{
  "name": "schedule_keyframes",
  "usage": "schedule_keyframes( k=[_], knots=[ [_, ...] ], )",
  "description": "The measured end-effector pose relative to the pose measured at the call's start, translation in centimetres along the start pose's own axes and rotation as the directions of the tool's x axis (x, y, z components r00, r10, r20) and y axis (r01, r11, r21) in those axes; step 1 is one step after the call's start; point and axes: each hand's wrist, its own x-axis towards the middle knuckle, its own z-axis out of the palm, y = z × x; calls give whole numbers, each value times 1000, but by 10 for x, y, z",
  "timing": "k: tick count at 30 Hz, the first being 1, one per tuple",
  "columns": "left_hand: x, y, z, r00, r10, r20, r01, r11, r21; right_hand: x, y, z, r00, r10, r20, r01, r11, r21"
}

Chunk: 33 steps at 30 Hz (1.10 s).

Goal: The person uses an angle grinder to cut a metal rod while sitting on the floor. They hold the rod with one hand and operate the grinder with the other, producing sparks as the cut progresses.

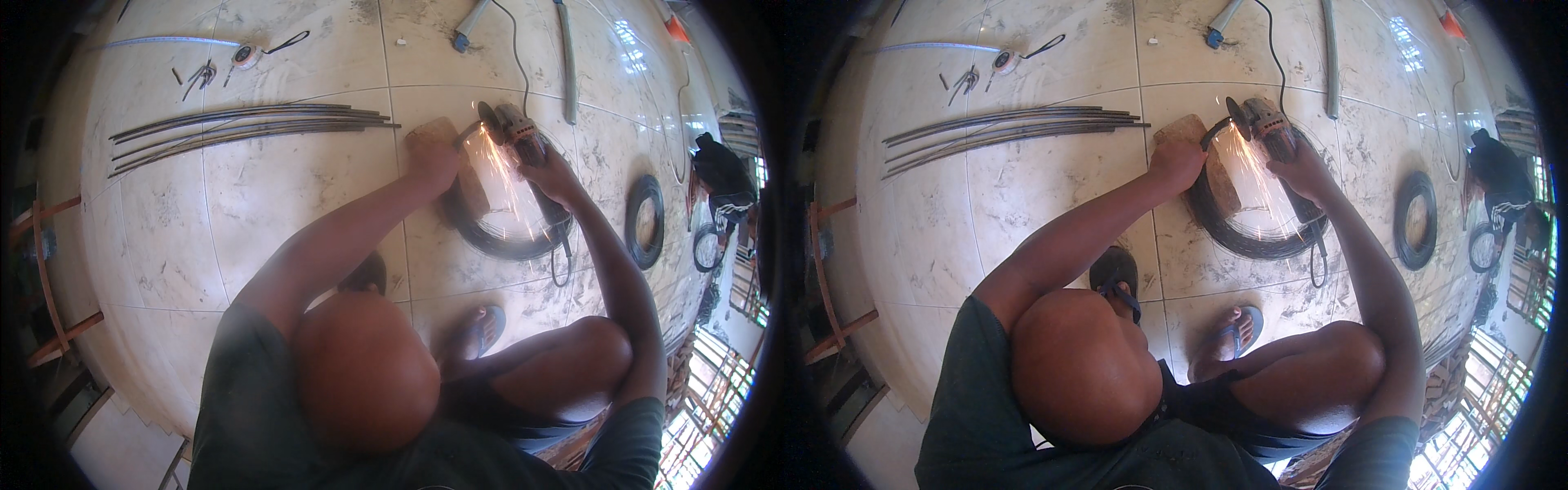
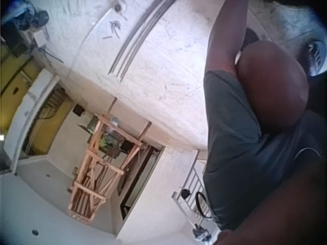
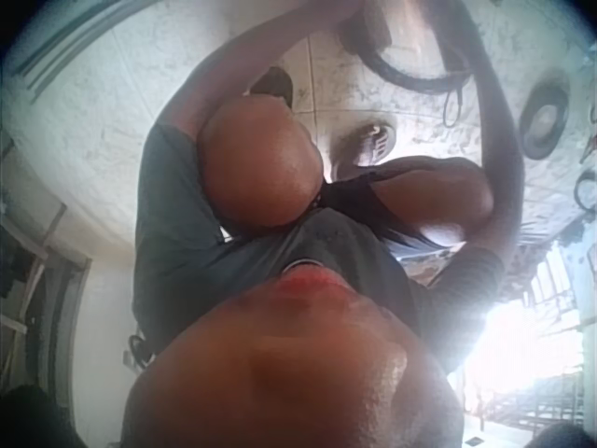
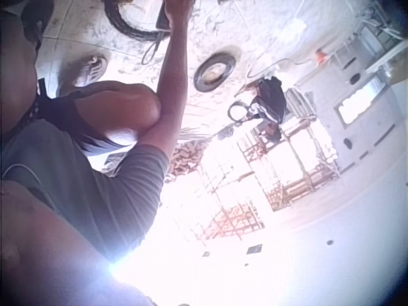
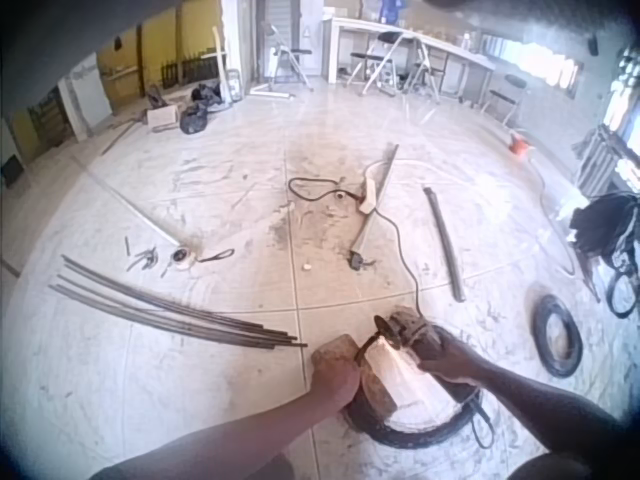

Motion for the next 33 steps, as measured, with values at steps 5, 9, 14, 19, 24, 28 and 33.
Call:
schedule_keyframes(
  k=[5,9,14,19,24,28,33],
  knots=[
    [2,-1,5,999,-37,4,37,999,2,3,9,5,993,-112,-48,113,993,14],
    [2,-1,6,1000,-19,-9,18,1000,-6,6,12,4,999,-40,-31,40,999,-24],
    [2,-2,4,1000,-16,15,15,999,46,6,7,11,997,-83,6,80,972,222],
    [3,0,5,998,-58,-11,58,997,50,11,22,10,988,-134,-73,133,991,-12],
    [2,-2,3,999,-40,16,40,999,15,5,14,9,994,-94,-47,96,995,42],
    [2,-1,4,1000,-22,8,22,1000,18,5,16,7,996,-75,-47,76,997,21],
    [2,-1,1,1000,-4,0,4,1000,25,6,20,8,995,-86,-50,89,995,53]
  ],
)
